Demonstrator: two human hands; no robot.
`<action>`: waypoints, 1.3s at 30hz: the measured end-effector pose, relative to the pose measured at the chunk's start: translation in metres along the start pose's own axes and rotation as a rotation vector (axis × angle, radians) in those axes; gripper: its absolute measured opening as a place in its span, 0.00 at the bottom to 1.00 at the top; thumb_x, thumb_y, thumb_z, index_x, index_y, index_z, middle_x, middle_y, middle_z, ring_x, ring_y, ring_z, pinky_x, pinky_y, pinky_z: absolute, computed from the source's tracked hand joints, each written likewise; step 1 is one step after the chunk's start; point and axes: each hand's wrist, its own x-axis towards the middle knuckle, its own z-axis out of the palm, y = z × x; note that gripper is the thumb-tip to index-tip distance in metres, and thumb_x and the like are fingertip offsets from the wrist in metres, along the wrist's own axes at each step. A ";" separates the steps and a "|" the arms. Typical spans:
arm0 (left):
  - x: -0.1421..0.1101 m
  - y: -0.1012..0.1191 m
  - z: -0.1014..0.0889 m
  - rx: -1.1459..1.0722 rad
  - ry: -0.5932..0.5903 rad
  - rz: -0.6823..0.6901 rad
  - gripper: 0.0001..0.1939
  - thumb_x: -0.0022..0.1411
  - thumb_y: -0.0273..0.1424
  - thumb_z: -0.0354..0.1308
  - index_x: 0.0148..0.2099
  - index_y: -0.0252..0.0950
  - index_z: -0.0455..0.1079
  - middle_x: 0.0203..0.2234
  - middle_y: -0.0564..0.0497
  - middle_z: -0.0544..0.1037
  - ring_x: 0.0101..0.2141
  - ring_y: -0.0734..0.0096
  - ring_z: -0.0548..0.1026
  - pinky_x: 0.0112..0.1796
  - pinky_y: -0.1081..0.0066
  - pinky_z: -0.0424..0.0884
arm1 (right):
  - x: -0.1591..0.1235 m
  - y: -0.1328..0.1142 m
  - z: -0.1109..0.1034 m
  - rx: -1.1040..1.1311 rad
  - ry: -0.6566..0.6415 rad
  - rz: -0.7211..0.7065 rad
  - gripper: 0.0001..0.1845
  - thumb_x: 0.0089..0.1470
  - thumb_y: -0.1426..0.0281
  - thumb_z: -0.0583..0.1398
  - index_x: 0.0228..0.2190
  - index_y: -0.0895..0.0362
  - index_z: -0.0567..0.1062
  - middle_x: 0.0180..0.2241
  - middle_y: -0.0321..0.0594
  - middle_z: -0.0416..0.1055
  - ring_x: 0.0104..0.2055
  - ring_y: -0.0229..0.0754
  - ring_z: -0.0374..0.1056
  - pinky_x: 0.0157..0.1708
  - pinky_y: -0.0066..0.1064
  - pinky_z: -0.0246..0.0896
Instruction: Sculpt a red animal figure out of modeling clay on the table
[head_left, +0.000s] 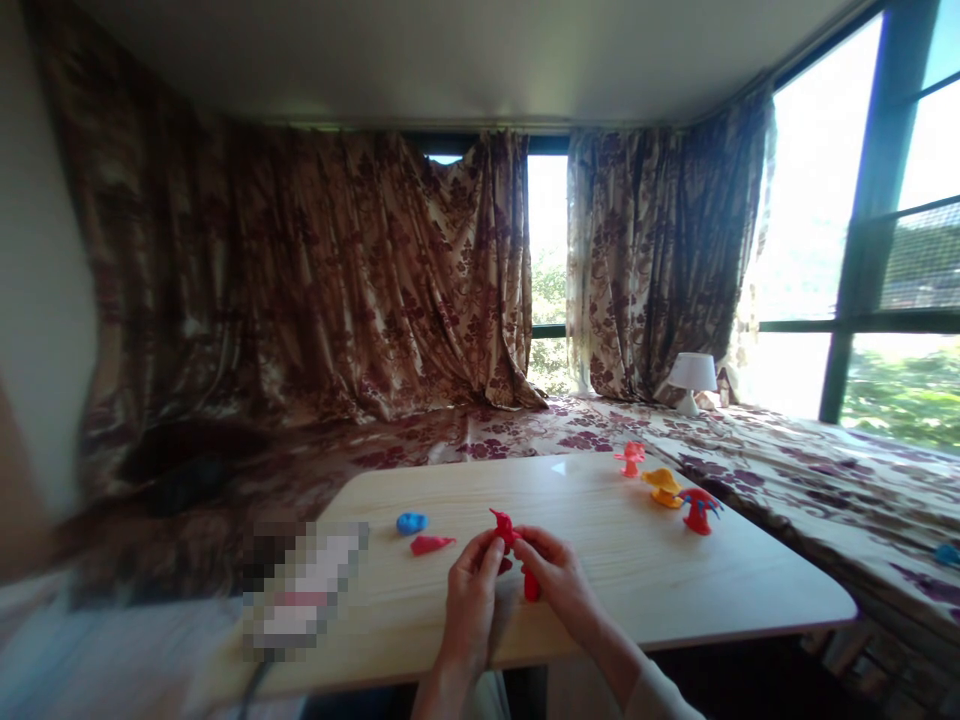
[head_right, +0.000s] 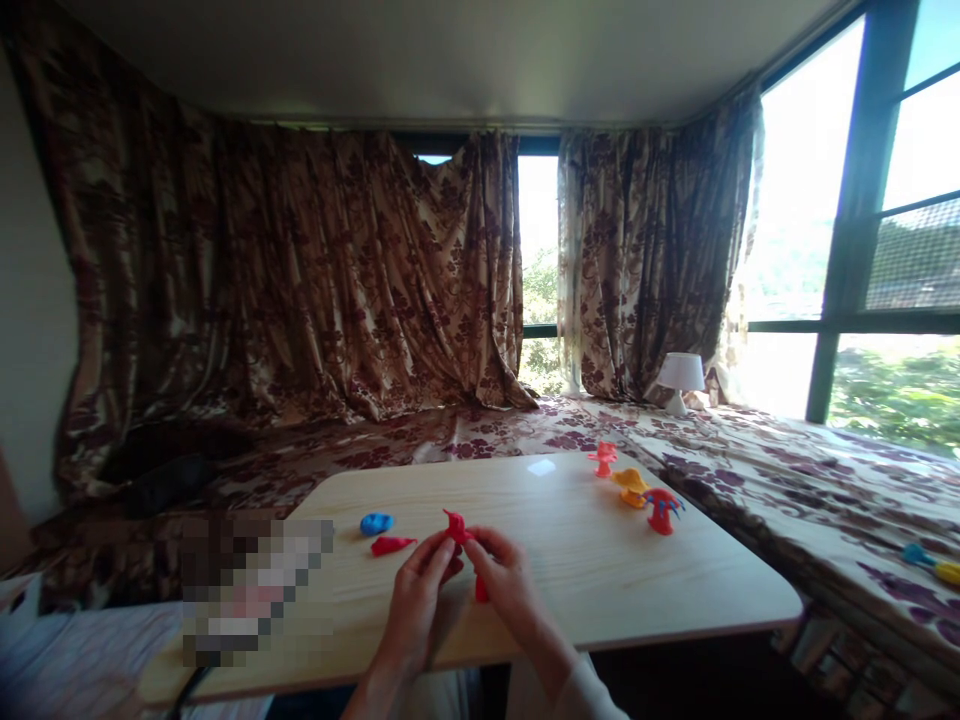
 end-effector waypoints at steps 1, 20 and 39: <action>-0.001 0.001 0.001 -0.017 -0.005 -0.007 0.16 0.45 0.38 0.64 0.37 0.35 0.75 0.33 0.48 0.79 0.34 0.67 0.75 0.36 0.70 0.70 | 0.000 0.000 0.000 0.008 -0.008 -0.004 0.18 0.43 0.56 0.63 0.31 0.58 0.78 0.27 0.39 0.74 0.27 0.38 0.67 0.25 0.26 0.62; 0.003 -0.005 -0.003 -0.120 -0.033 -0.058 0.14 0.45 0.36 0.65 0.35 0.33 0.75 0.31 0.47 0.79 0.31 0.70 0.74 0.35 0.71 0.69 | -0.004 -0.004 0.000 0.013 -0.075 0.075 0.19 0.46 0.56 0.61 0.33 0.59 0.77 0.20 0.33 0.69 0.15 0.29 0.56 0.13 0.21 0.51; 0.001 -0.002 0.002 0.086 0.035 0.033 0.15 0.46 0.37 0.63 0.36 0.33 0.75 0.30 0.49 0.79 0.33 0.68 0.74 0.37 0.70 0.68 | -0.003 -0.002 0.000 -0.006 -0.024 0.013 0.17 0.44 0.58 0.64 0.32 0.58 0.78 0.31 0.42 0.77 0.33 0.44 0.71 0.24 0.27 0.64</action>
